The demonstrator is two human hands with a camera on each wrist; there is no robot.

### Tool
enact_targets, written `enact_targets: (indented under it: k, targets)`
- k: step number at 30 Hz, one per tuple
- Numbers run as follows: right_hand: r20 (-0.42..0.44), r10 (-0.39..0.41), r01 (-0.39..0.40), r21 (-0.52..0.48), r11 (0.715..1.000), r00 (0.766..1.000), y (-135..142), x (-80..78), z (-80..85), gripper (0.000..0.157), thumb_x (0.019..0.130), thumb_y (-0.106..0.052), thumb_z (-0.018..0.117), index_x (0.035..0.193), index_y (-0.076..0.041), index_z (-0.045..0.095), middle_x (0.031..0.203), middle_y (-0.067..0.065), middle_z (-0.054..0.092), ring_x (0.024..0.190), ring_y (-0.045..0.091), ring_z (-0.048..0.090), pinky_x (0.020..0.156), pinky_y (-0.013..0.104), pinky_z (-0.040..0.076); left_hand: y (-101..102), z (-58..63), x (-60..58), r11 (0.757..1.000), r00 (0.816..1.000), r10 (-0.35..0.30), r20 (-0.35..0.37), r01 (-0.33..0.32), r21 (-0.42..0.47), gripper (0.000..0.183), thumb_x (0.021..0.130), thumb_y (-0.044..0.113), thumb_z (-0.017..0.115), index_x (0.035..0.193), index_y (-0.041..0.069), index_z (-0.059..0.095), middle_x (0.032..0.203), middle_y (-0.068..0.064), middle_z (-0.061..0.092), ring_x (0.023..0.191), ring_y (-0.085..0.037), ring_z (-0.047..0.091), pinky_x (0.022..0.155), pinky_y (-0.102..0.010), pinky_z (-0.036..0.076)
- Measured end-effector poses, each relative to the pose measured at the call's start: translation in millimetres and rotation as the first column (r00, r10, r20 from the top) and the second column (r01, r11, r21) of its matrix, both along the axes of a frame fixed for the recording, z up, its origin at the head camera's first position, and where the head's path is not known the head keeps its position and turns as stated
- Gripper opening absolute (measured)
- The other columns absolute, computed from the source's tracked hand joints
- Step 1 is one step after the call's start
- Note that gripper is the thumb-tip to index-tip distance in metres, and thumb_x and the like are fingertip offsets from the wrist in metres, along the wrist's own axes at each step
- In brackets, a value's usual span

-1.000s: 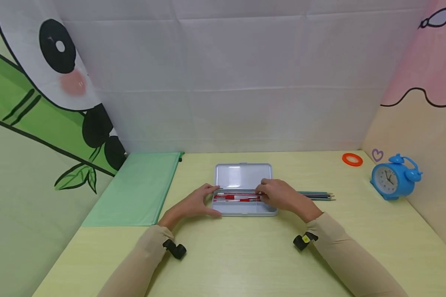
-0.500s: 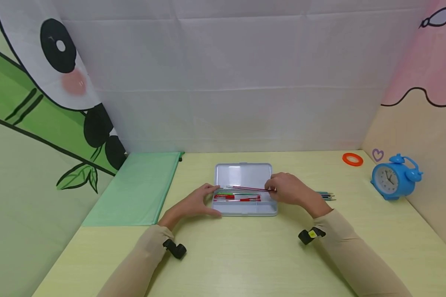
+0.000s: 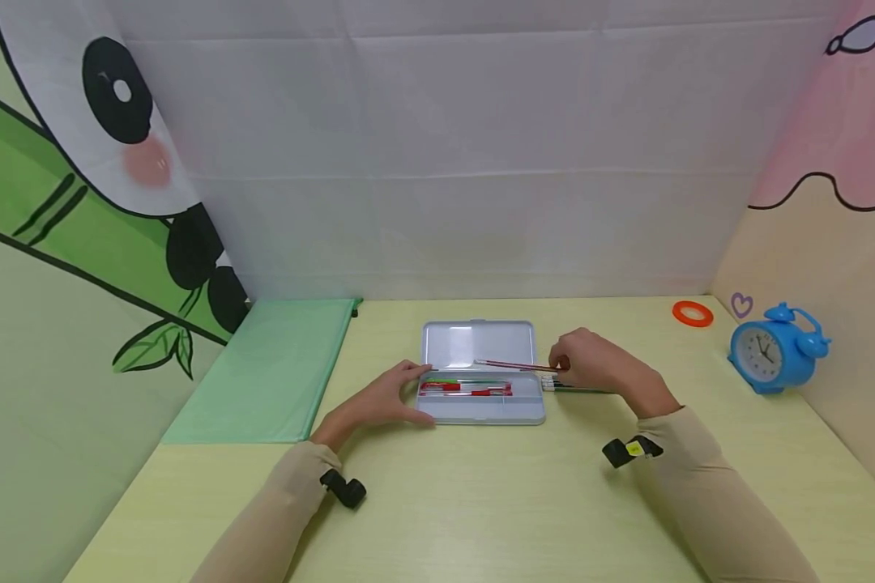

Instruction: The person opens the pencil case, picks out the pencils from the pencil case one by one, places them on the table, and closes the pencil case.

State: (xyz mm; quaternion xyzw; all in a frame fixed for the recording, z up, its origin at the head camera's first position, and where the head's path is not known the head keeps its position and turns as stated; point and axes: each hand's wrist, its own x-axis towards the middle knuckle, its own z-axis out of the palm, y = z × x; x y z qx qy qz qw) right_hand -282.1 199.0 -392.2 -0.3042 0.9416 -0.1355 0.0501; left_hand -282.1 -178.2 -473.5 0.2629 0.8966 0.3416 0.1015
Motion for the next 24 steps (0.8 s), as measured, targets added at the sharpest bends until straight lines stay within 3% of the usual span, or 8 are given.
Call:
enact_targets:
  k: [10,19,24]
  targets:
    - [0.097,-0.095,0.093,0.016,0.995,0.991,23,-3.5,9.9,0.010,0.085,0.002,0.073,0.092,-0.003,0.078,0.080,0.000,0.065,0.073,0.019,0.055,0.070,0.032,0.054,1,0.0,-0.6,1.000,1.000,0.000,-0.011,0.000,-0.015,0.099,0.072,0.046,0.089,0.152,0.008,0.043,0.135,-0.004,0.047,0.125,-0.022,0.045,0.110,-0.046,0.036]
    - [0.112,-0.086,0.089,-0.028,0.996,0.990,46,-1.4,16.5,0.018,0.083,0.008,0.069,0.096,-0.001,0.077,0.080,0.000,0.065,0.073,0.019,0.054,0.067,0.031,0.051,0,-0.2,-0.2,1.000,1.000,0.004,-0.009,-0.004,-0.014,0.099,0.072,0.046,0.089,0.151,0.008,0.044,0.135,-0.004,0.048,0.124,-0.022,0.046,0.110,-0.046,0.036]
    - [0.143,-0.098,0.101,-0.011,0.995,0.985,57,0.7,18.6,0.015,0.083,0.004,0.069,0.094,-0.002,0.077,0.079,-0.001,0.064,0.073,0.019,0.054,0.067,0.032,0.052,0,0.1,0.1,1.000,1.000,0.002,-0.013,-0.002,-0.016,0.099,0.072,0.046,0.089,0.151,0.008,0.044,0.134,-0.004,0.048,0.124,-0.022,0.046,0.109,-0.046,0.037]
